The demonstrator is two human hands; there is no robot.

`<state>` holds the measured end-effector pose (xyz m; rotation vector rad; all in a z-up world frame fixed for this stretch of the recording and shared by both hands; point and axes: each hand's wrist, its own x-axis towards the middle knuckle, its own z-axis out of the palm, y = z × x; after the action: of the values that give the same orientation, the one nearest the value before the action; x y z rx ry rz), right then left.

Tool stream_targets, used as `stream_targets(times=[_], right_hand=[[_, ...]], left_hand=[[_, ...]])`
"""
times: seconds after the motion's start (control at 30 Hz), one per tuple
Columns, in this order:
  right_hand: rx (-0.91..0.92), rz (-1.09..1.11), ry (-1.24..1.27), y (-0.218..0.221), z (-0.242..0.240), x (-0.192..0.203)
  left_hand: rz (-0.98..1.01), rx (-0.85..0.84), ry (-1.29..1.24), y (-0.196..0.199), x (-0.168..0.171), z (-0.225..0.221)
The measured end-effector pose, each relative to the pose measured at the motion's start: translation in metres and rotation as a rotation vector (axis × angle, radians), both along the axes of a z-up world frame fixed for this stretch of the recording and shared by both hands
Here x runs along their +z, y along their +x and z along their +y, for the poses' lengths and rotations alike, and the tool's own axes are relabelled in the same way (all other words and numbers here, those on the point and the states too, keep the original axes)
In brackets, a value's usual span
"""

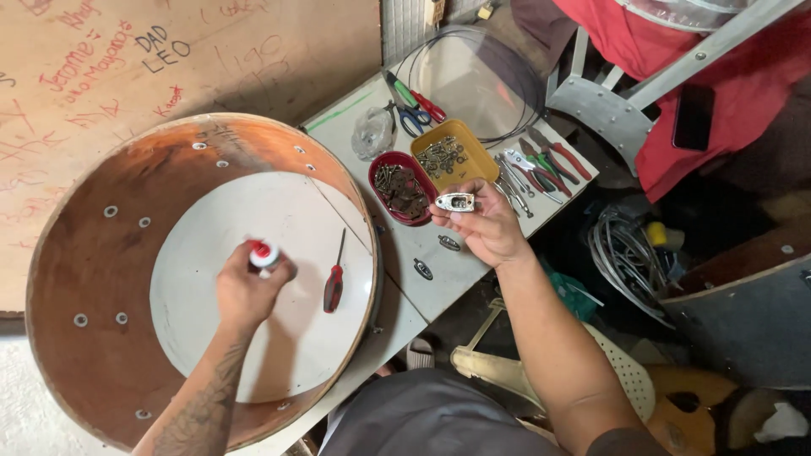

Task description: Repairing a drum by applying glue to lugs and fastening them with a screwdriver

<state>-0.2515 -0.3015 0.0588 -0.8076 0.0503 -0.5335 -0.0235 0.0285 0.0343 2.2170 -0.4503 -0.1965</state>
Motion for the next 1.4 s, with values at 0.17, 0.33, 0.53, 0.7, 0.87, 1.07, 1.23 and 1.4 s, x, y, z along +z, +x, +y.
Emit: stream_targets(times=[0.17,0.33,0.53,0.7,0.87,1.07,1.23,1.4], right_hand=[[0.013,-0.027,0.001,-0.003,0.009,-0.001],[-0.031,0.01,-0.033,-0.017,0.017,-0.002],[-0.251,0.212,-0.361,-0.032,0.016,-0.008],[-0.323,0.272,-0.443,-0.045,0.021,0.009],[-0.33,0.268,-0.468,-0.054,0.013,-0.006],[-0.321,0.277,-0.445,-0.058,0.014,-0.016],[-0.311,0.275,-0.435,-0.06,0.016,-0.015],[-0.289,0.278,-0.423,-0.06,0.015,-0.014]], left_hand=[[-0.404,-0.291,-0.313,-0.043,0.067,-0.054],[-0.612,-0.476,-0.277,-0.072,0.093,-0.088],[-0.872,-0.583,-0.03,-0.091,0.102,-0.102],[-0.985,-0.587,0.046,-0.098,0.1,-0.109],[-1.069,-0.593,0.058,-0.103,0.101,-0.113],[-1.134,-0.584,0.019,-0.117,0.113,-0.115],[-1.135,-0.57,0.005,-0.121,0.112,-0.115],[-1.156,-0.545,-0.01,-0.122,0.112,-0.117]])
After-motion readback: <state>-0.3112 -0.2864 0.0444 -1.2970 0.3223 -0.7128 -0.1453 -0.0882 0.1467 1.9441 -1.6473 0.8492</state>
